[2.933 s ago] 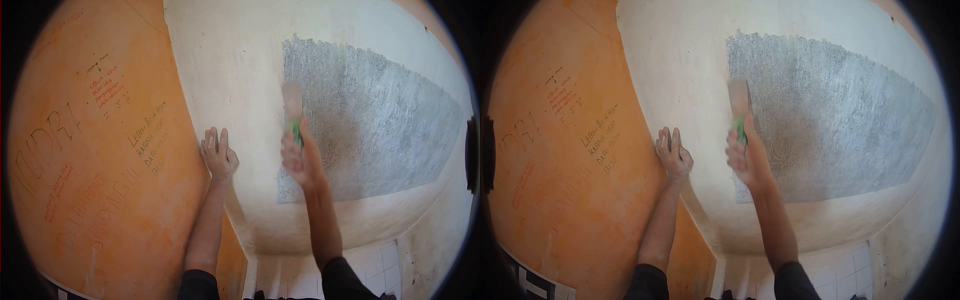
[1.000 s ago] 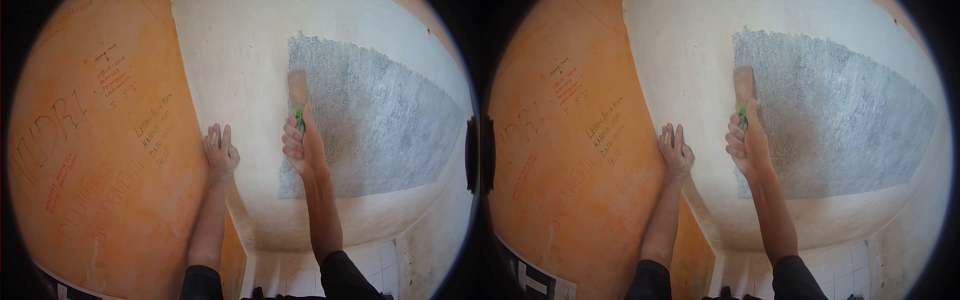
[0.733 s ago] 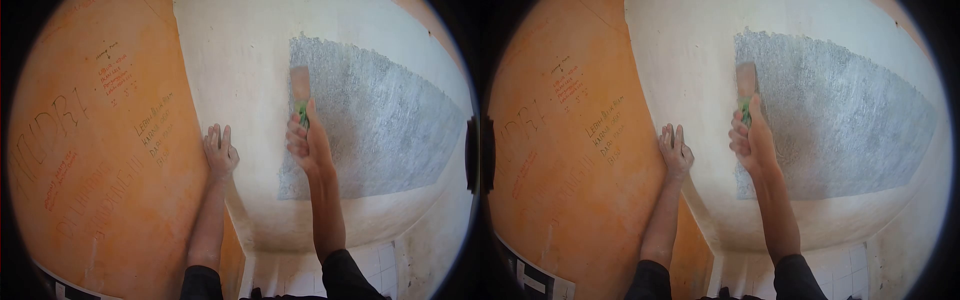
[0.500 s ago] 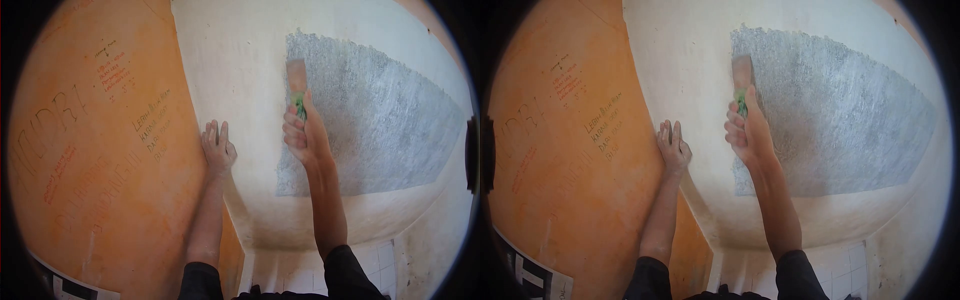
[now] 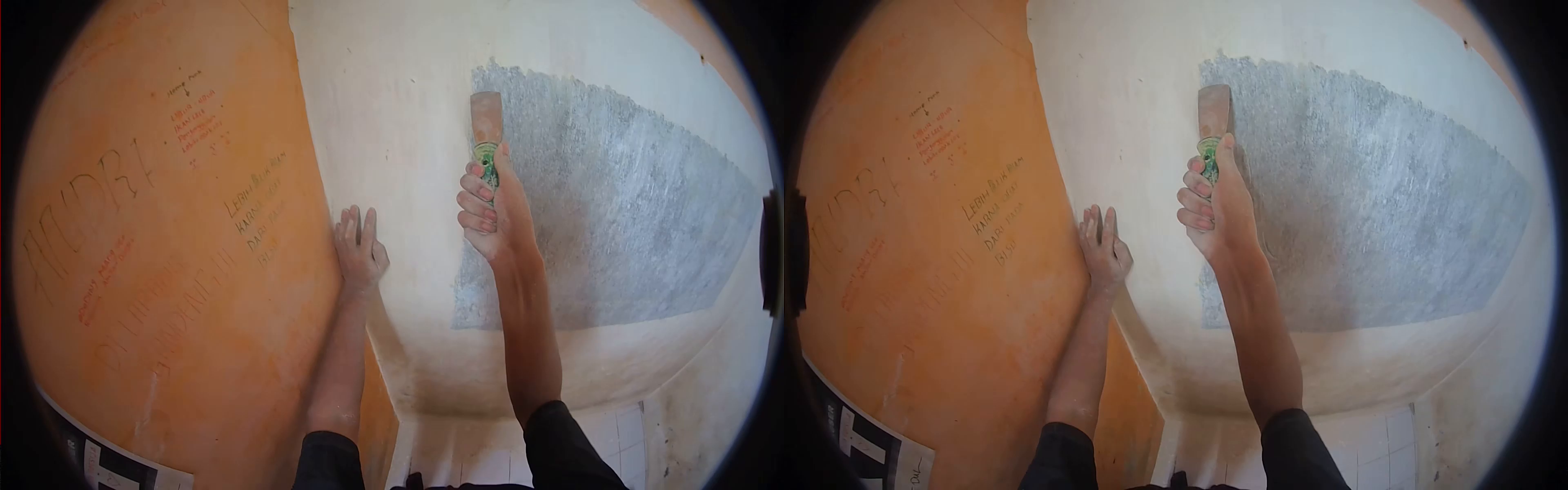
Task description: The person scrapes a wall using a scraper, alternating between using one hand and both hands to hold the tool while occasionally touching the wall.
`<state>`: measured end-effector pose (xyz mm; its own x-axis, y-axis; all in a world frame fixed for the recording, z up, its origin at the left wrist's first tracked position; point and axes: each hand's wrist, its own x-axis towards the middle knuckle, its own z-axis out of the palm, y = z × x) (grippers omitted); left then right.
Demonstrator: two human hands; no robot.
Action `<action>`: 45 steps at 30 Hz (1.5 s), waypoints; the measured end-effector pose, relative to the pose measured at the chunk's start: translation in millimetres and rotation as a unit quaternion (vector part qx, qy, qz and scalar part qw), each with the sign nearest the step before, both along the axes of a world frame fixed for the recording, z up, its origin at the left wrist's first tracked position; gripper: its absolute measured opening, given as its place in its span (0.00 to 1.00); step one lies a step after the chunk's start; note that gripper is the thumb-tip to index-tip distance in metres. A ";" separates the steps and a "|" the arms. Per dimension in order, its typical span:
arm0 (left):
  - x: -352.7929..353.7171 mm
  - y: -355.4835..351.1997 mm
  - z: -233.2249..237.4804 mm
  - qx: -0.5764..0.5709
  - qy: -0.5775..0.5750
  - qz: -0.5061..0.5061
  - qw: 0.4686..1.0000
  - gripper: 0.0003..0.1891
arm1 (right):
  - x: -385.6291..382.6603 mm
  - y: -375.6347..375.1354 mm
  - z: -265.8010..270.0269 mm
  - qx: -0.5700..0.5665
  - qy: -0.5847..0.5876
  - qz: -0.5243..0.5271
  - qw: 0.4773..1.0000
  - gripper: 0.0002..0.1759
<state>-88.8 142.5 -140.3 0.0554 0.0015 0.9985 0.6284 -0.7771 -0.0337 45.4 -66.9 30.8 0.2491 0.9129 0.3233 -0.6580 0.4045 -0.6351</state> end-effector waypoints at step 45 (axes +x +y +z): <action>-9.6 -4.9 3.2 -0.033 0.052 -0.033 0.998 0.32 | 3.7 3.3 37.5 0.027 -0.024 0.014 0.999 0.26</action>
